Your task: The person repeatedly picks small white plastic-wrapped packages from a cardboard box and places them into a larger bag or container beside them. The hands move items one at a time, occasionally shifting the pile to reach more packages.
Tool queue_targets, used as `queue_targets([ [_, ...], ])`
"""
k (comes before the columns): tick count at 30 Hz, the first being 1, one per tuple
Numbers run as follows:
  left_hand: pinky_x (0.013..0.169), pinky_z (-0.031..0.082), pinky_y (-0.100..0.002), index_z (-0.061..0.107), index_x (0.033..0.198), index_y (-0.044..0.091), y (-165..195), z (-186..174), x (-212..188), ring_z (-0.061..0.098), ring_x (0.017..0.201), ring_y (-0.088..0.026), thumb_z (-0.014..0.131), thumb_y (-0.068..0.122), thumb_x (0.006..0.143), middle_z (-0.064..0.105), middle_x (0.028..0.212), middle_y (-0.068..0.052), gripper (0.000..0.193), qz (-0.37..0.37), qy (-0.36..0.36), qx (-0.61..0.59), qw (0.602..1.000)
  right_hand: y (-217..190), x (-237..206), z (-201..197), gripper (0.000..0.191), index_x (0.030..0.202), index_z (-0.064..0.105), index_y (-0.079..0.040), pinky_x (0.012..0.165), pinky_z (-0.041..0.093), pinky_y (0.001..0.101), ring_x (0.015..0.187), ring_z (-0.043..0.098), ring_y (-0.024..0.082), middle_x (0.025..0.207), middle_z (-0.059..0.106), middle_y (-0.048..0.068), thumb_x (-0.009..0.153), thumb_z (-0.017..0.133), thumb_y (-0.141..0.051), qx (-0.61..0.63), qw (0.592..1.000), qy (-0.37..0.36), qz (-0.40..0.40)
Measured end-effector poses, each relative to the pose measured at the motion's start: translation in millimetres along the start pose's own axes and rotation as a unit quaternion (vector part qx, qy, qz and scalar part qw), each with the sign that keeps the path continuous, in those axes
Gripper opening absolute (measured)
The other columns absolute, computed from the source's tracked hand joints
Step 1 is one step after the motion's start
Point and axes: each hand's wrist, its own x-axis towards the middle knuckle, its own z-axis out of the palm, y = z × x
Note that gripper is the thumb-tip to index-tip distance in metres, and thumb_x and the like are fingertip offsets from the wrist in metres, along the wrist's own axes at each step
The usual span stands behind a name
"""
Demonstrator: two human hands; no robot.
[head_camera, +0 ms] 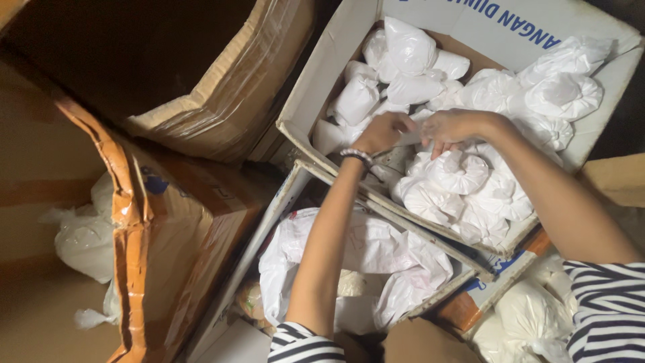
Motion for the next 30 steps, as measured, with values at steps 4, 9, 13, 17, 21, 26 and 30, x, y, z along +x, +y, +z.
queue_targets([
  [4,0.089,0.056,-0.041,0.075,0.11,0.016,1.6,-29.9,4.8,0.072,0.1,-0.029,0.058,0.004,0.076,0.077,0.103,-0.009,0.04,-0.153,0.094,0.113,0.977,-15.4,22.8,-1.8,0.032,0.125,0.058,-0.004,0.069,0.06,0.0399,0.087,0.077,0.031,0.105,0.078,0.028,0.105,0.043,-0.025,-0.065,0.997,-0.018,0.041],
  [9,0.093,0.055,-0.044,0.074,0.112,0.019,16.8,-24.3,-1.8,0.071,0.105,-0.03,0.06,0.008,0.08,0.077,0.107,-0.011,0.038,-0.179,0.094,0.136,0.97,-36.1,42.4,-5.7,0.033,0.134,0.051,-0.007,0.078,0.066,0.0444,0.093,0.079,0.036,0.104,0.076,0.028,0.104,0.038,-0.012,-0.066,0.991,-0.082,0.08],
  [13,0.093,0.053,-0.046,0.075,0.111,0.022,25.0,-25.8,-4.7,0.069,0.108,-0.032,0.062,0.011,0.083,0.074,0.111,-0.013,0.034,-0.211,0.094,0.192,0.954,-43.3,48.7,-6.6,0.038,0.135,0.055,-0.005,0.078,0.064,0.0477,0.091,0.08,0.039,0.107,0.078,0.03,0.101,0.038,-0.007,-0.102,0.989,-0.056,0.093],
  [17,0.091,0.053,-0.049,0.072,0.116,0.016,27.5,-30.0,1.4,0.069,0.106,-0.036,0.056,0.012,0.087,0.074,0.11,-0.017,0.033,-0.167,0.261,0.157,0.938,-56.4,44.7,-26.9,0.035,0.129,0.068,-0.013,0.085,0.061,0.049,0.094,0.078,0.038,0.114,0.077,0.02,0.1,0.056,-0.03,-0.328,0.928,0.178,0.009],
  [21,0.093,0.051,-0.049,0.066,0.12,0.004,23.4,-42.6,11.4,0.068,0.106,-0.043,0.049,0.021,0.099,0.072,0.11,-0.025,0.032,-0.159,0.458,-0.012,0.874,-87.2,44.6,-56.6,0.045,0.127,0.068,-0.017,0.1,0.05,0.0501,0.116,0.065,0.04,0.119,0.072,0.02,0.091,0.072,-0.041,-0.29,0.896,0.325,-0.087],
  [26,0.097,0.05,-0.045,0.065,0.115,-0.001,16.7,-60.0,11.6,0.07,0.107,-0.038,0.05,0.029,0.105,0.073,0.112,-0.023,0.035,-0.199,0.567,-0.178,0.779,-147.0,68.7,-34.9,0.045,0.124,0.065,-0.017,0.105,0.049,0.0467,0.121,0.065,0.036,0.126,0.069,0.016,0.089,0.074,-0.043,-0.067,0.906,0.398,-0.131],
  [30,0.099,0.049,-0.043,0.067,0.119,0.001,16.9,-61.1,7.0,0.067,0.112,-0.036,0.048,0.028,0.102,0.072,0.119,-0.02,0.037,-0.217,0.597,-0.227,0.738,-164.8,81.7,12.1,0.062,0.141,0.049,-0.017,0.109,0.043,0.0516,0.13,0.052,0.046,0.14,0.054,0.026,0.089,0.075,-0.036,-0.041,0.891,0.426,-0.152],
])
